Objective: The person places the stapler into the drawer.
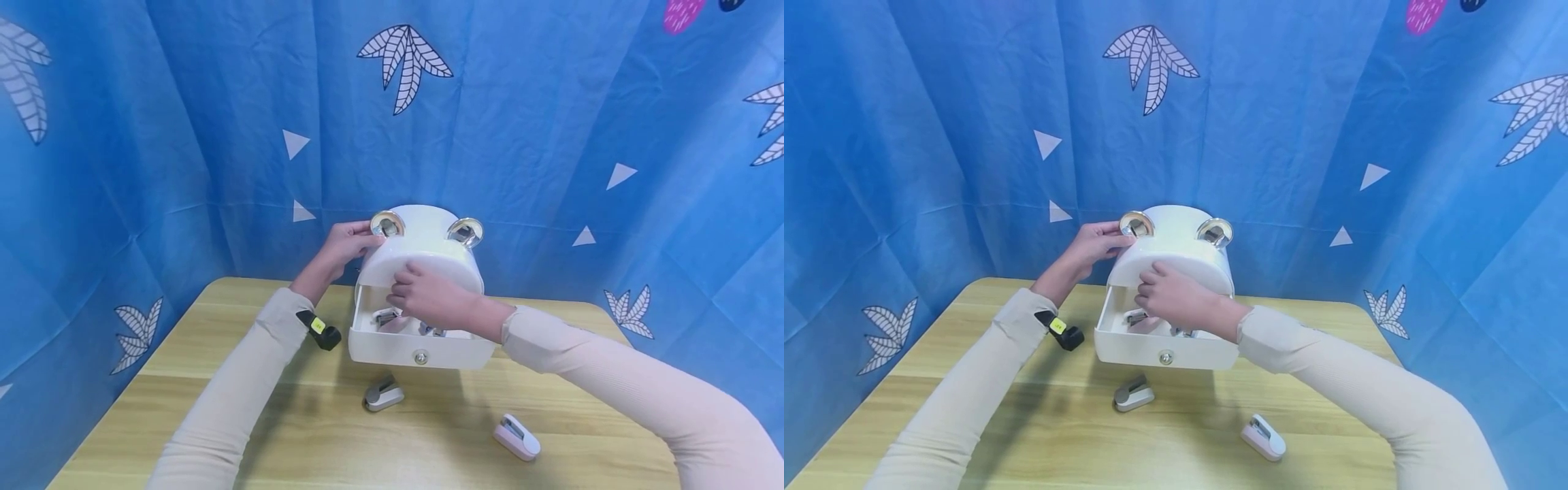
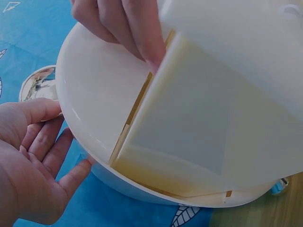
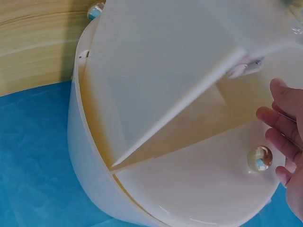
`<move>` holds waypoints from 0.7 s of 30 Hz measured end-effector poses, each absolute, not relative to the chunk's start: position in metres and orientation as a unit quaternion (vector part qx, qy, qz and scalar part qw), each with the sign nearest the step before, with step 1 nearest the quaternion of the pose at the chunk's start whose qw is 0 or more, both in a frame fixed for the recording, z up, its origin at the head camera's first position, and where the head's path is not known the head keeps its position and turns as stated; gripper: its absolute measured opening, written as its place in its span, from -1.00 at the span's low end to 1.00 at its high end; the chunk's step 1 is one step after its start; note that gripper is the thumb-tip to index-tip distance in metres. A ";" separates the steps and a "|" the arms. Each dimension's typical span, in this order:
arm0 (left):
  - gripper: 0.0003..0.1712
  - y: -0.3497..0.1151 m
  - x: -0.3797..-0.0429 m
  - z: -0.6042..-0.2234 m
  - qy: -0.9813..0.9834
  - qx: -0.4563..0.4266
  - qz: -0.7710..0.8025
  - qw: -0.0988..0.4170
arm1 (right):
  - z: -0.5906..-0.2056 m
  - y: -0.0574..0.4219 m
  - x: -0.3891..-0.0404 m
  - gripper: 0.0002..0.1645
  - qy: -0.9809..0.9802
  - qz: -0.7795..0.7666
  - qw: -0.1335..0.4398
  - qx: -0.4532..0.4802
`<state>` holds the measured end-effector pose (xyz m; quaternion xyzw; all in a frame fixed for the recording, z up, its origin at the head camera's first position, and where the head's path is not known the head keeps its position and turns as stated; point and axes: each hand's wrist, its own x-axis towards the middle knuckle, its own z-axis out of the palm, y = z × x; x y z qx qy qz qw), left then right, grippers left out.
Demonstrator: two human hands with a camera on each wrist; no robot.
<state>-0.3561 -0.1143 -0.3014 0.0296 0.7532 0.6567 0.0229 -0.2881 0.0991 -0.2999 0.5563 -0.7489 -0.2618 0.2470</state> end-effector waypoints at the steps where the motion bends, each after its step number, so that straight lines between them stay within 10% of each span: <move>1: -0.42 -0.114 -0.356 -0.302 0.753 0.030 0.657 0.023 | -0.299 0.100 -0.287 -0.64 -0.751 -0.256 0.248 0.556; 21: -0.42 -0.111 -0.355 -0.302 0.759 0.022 0.651 0.026 | -0.307 0.140 -0.259 -0.57 -0.753 0.027 0.361 0.549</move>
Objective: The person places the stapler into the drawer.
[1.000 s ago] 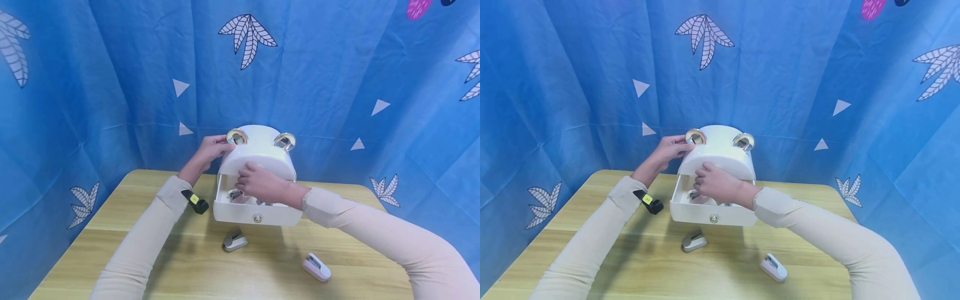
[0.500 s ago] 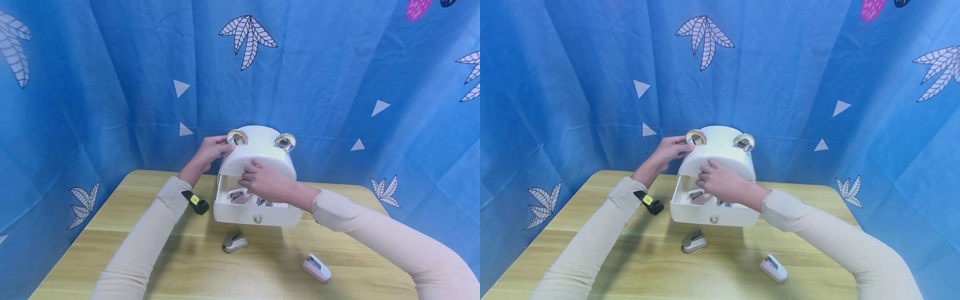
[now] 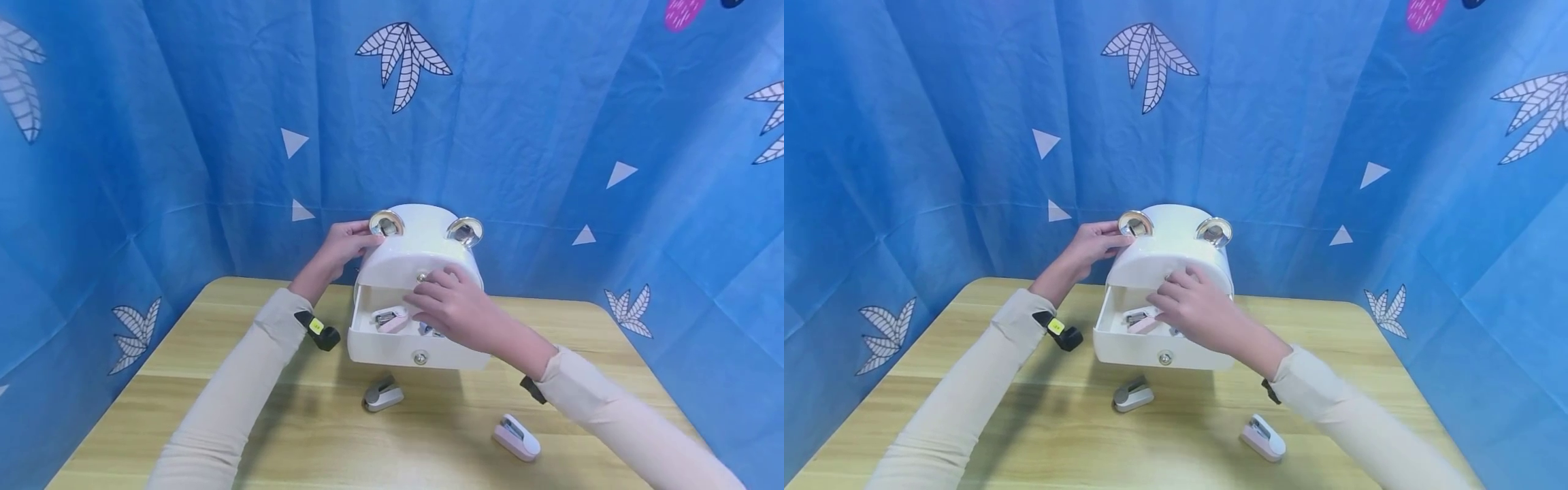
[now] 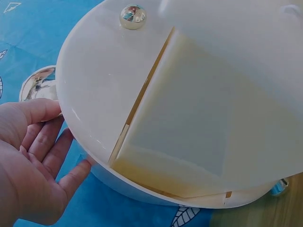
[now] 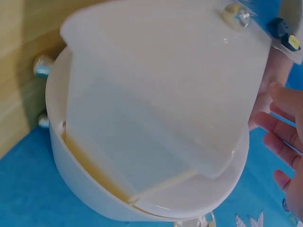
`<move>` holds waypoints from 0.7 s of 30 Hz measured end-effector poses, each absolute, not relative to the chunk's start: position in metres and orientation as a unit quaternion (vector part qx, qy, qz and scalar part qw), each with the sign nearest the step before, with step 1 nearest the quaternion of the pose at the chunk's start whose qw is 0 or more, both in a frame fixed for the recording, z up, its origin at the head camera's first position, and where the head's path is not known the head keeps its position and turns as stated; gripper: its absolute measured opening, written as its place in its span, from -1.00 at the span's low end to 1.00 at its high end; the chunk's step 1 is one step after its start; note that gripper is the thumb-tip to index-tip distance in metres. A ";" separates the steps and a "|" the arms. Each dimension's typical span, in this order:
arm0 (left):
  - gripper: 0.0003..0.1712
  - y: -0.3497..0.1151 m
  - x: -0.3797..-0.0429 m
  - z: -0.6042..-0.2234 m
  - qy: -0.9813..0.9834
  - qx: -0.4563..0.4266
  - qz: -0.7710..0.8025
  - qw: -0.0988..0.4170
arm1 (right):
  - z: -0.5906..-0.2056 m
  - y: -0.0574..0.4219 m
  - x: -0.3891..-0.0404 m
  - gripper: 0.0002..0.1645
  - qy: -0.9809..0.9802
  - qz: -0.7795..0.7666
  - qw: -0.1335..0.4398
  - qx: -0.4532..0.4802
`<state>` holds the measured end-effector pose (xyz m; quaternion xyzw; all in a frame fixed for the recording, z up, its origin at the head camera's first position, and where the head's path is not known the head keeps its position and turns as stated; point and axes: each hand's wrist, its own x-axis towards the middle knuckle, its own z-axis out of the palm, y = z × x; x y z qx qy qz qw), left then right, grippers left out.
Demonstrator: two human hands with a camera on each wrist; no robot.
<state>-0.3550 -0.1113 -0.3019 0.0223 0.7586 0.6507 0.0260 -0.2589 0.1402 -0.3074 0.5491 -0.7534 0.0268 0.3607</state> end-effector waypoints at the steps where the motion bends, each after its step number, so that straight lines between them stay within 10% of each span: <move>1: -0.42 -0.111 -0.355 -0.301 0.758 0.022 0.651 0.025 | -0.309 0.142 -0.257 -0.56 -0.754 0.039 0.361 0.547; 21: -0.42 -0.113 -0.354 -0.299 0.764 0.020 0.645 0.030 | -0.339 0.158 -0.207 -0.66 -0.761 0.215 0.300 0.534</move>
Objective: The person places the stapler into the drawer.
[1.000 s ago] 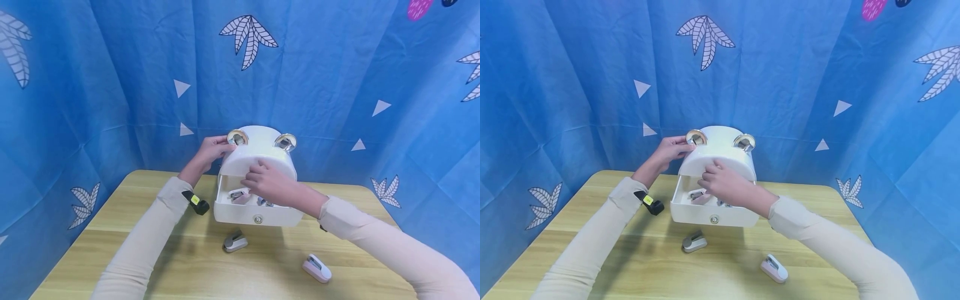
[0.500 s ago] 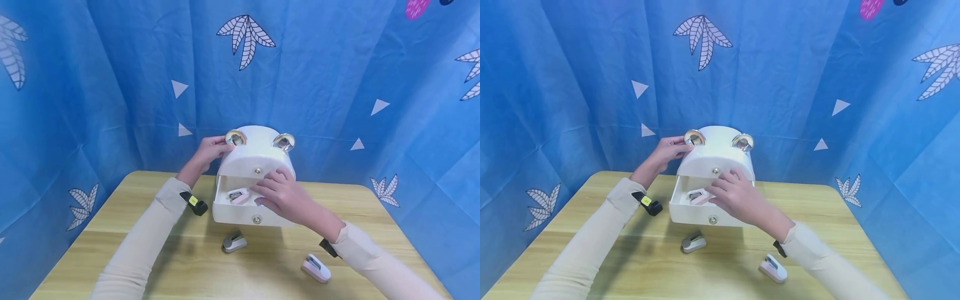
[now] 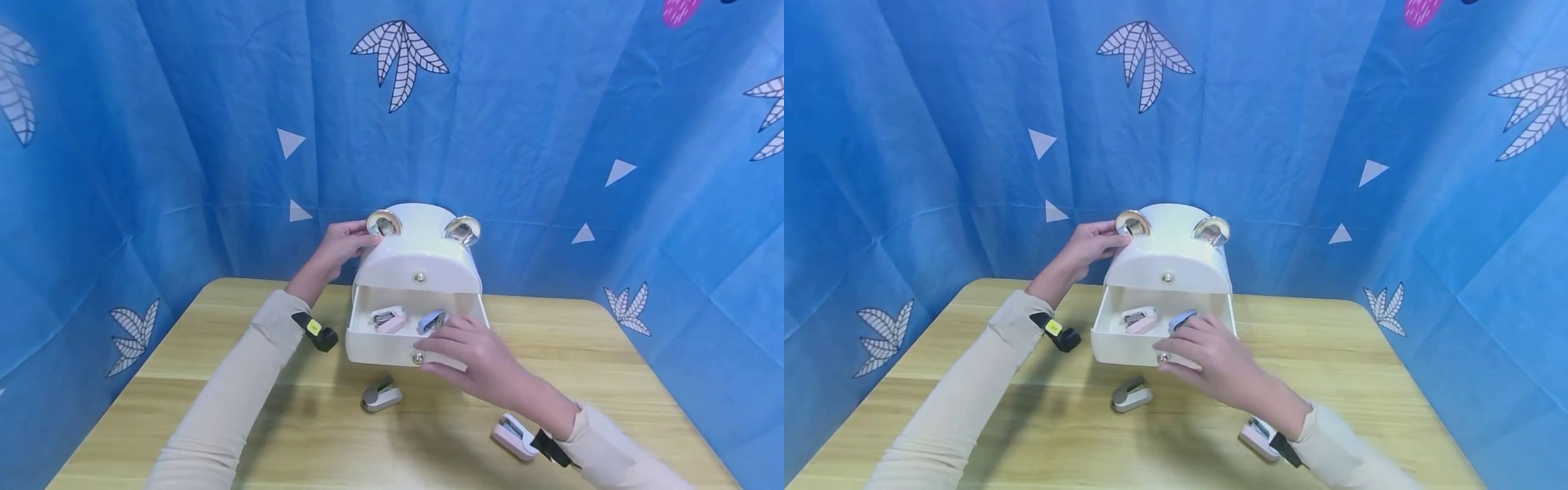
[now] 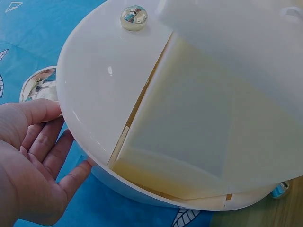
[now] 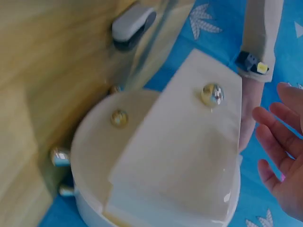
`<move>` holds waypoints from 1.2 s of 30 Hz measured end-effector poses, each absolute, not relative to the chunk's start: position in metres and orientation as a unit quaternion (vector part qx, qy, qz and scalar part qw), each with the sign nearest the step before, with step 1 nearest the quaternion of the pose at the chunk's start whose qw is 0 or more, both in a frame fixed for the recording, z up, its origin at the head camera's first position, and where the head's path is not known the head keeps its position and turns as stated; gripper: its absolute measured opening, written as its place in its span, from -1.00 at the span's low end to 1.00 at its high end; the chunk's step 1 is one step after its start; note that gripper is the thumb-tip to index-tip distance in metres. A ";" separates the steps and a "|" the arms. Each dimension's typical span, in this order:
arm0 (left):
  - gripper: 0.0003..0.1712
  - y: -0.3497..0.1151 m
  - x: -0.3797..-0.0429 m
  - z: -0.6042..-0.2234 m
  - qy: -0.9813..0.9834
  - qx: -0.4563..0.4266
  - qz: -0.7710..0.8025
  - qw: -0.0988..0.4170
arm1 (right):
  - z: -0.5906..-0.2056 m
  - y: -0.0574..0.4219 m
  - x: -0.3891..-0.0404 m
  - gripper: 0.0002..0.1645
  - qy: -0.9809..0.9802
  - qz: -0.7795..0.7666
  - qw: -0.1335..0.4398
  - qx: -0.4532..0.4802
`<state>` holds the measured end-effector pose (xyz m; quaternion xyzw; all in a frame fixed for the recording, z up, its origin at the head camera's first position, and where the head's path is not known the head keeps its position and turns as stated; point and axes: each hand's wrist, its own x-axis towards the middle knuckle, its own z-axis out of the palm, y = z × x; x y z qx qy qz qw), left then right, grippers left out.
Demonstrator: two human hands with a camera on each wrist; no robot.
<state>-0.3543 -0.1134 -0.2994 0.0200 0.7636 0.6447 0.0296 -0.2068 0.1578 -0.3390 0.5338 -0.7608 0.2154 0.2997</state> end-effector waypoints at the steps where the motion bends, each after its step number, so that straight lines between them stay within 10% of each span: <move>1: -0.42 -0.113 -0.354 -0.299 0.763 0.019 0.645 0.030 | -0.341 0.158 -0.204 -0.68 -0.760 0.228 0.289 0.535; 14: -0.41 -0.112 -0.353 -0.299 0.765 0.022 0.643 0.032 | -0.380 0.158 -0.187 -0.91 -0.837 0.385 0.051 0.386; 23: -0.42 -0.113 -0.355 -0.300 0.763 0.021 0.646 0.030 | -0.391 0.150 -0.187 -0.60 -0.782 0.572 -0.159 0.190; 36: -0.41 -0.114 -0.354 -0.300 0.762 0.019 0.647 0.030 | -0.394 0.137 -0.184 -0.40 -0.690 0.687 -0.210 0.094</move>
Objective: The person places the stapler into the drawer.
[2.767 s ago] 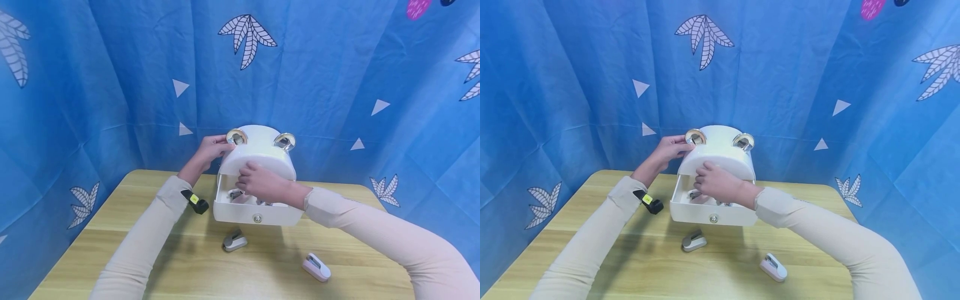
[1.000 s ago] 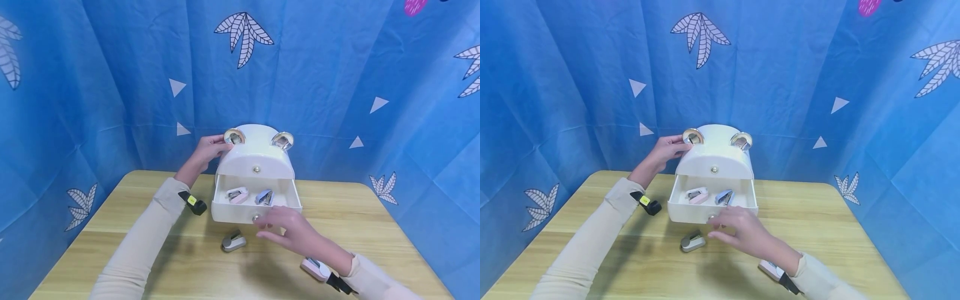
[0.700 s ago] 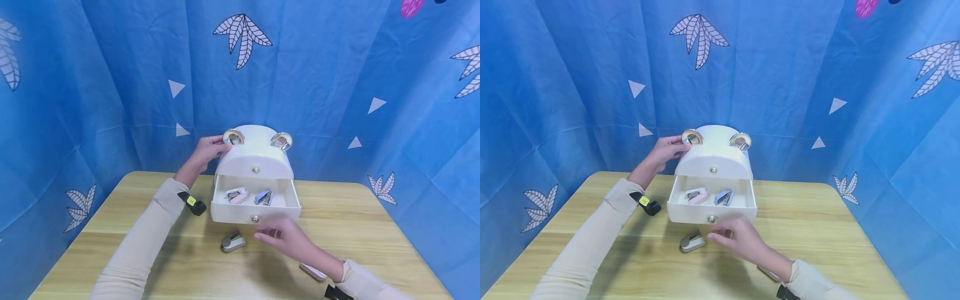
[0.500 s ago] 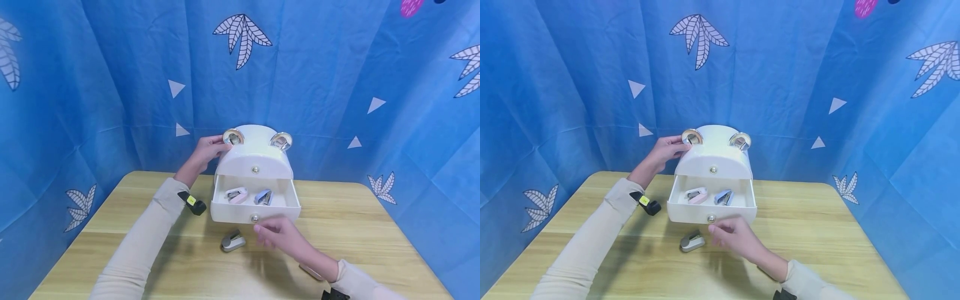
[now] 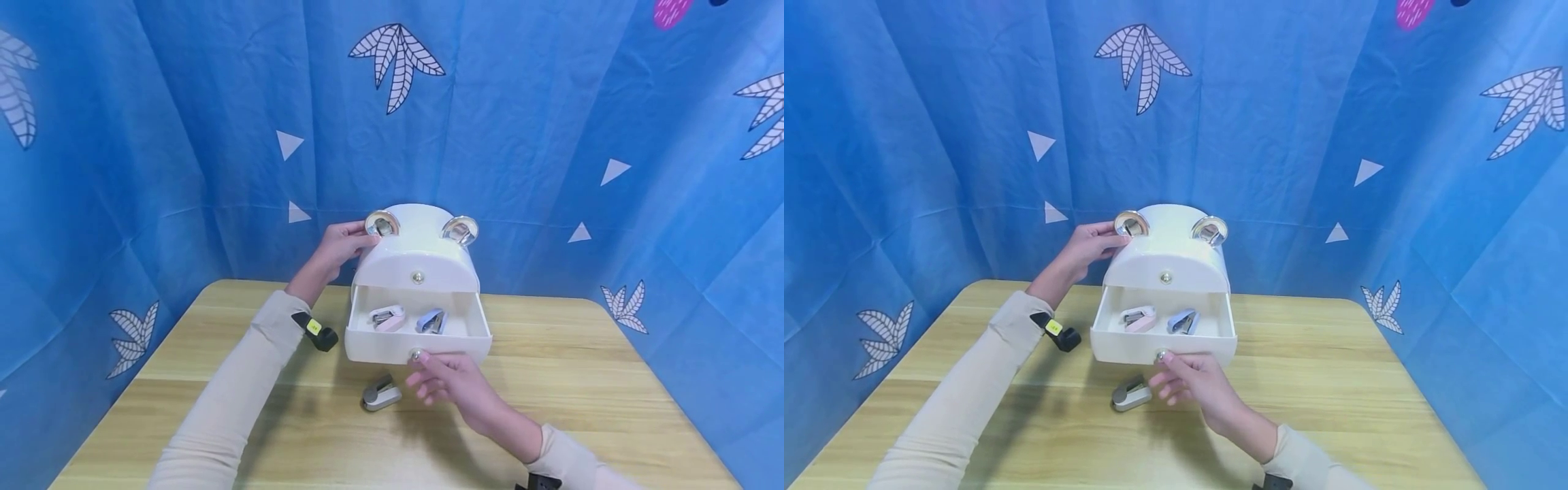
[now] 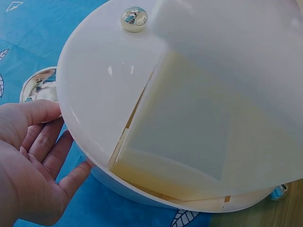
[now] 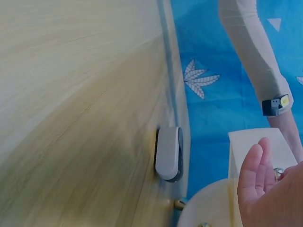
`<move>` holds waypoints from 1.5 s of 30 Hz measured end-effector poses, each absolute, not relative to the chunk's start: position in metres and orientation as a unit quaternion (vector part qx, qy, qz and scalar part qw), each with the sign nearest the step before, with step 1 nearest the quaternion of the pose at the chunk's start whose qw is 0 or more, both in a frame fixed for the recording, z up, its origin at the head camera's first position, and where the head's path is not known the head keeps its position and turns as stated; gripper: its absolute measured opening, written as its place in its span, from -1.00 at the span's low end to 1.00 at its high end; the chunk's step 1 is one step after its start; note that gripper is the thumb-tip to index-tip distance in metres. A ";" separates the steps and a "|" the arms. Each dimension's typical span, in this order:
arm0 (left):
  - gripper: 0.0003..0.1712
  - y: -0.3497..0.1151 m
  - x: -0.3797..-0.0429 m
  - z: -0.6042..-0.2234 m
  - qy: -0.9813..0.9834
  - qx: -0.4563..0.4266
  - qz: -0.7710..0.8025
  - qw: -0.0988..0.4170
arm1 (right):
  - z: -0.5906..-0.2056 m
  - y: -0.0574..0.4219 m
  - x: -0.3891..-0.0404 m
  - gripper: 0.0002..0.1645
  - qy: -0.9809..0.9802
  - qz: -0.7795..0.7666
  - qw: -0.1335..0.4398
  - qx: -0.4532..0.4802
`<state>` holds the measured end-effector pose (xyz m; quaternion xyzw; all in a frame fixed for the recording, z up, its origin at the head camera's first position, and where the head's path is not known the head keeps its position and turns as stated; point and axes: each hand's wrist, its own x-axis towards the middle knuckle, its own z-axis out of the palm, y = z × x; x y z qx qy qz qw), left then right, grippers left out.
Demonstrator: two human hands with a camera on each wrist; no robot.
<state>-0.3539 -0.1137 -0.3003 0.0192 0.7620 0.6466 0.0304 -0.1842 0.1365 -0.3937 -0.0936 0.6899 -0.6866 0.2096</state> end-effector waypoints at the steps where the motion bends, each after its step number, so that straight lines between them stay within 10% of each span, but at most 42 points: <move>1: -0.41 -0.114 -0.354 -0.300 0.763 0.019 0.645 0.031 | -0.393 0.136 -0.184 -0.41 0.689 -0.688 0.207 -0.094; 45: -0.45 -0.115 -0.354 -0.299 0.762 0.027 0.646 0.035 | -0.396 0.120 -0.268 -0.47 0.696 -0.703 0.148 -0.022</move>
